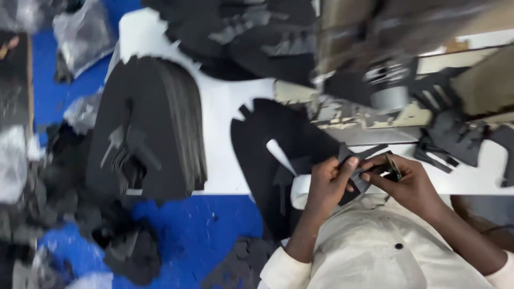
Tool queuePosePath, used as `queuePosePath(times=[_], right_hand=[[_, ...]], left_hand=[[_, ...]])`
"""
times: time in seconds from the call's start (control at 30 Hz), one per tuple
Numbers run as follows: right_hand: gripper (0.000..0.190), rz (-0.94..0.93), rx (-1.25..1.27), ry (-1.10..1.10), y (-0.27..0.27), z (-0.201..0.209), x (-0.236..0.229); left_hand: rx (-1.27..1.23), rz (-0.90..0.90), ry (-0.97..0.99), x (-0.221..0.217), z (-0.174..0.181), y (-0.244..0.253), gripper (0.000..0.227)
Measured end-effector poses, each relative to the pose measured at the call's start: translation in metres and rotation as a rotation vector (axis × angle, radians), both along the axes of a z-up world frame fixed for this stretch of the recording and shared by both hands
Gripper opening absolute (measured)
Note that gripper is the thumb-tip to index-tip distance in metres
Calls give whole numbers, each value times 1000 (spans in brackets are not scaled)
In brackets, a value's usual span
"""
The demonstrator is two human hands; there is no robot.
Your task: The person aligns a small black plastic piece onto a larger black carpet piece and sews them together using a sewing machine. They guide the material under the needle, trim the thread with scissors, and repeat the process for multiple pieces.
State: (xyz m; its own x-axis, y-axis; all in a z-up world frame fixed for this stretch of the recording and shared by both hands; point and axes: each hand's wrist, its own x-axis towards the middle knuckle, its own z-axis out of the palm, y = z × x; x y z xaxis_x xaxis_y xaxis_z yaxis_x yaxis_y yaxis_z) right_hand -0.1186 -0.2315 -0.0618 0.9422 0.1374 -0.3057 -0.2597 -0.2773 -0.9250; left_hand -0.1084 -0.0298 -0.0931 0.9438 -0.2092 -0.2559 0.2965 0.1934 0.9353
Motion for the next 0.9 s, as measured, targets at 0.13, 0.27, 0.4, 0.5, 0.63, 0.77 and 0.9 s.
queuePosePath(times=[0.13, 0.27, 0.4, 0.5, 0.63, 0.77, 0.9], right_hand=[[23, 34, -79, 99, 20, -11, 1], [23, 235, -95, -64, 46, -9, 21], [26, 229, -148, 7, 49, -30, 32], [26, 251, -237, -31, 39, -28, 30], [27, 191, -192, 57, 21, -40, 25], [27, 175, -167, 7, 18, -44, 23], [25, 121, -119, 111, 17, -55, 22]], left_hand=[[679, 271, -161, 8, 31, 65, 35], [1223, 608, -322, 6, 34, 130, 60], [991, 595, -162, 4, 25, 145, 79], [660, 686, 183, 6, 27, 147, 90], [206, 537, 209, -2, -2, 145, 47], [196, 536, 240, -1, 1, 140, 30], [252, 526, 228, -1, 5, 138, 30]])
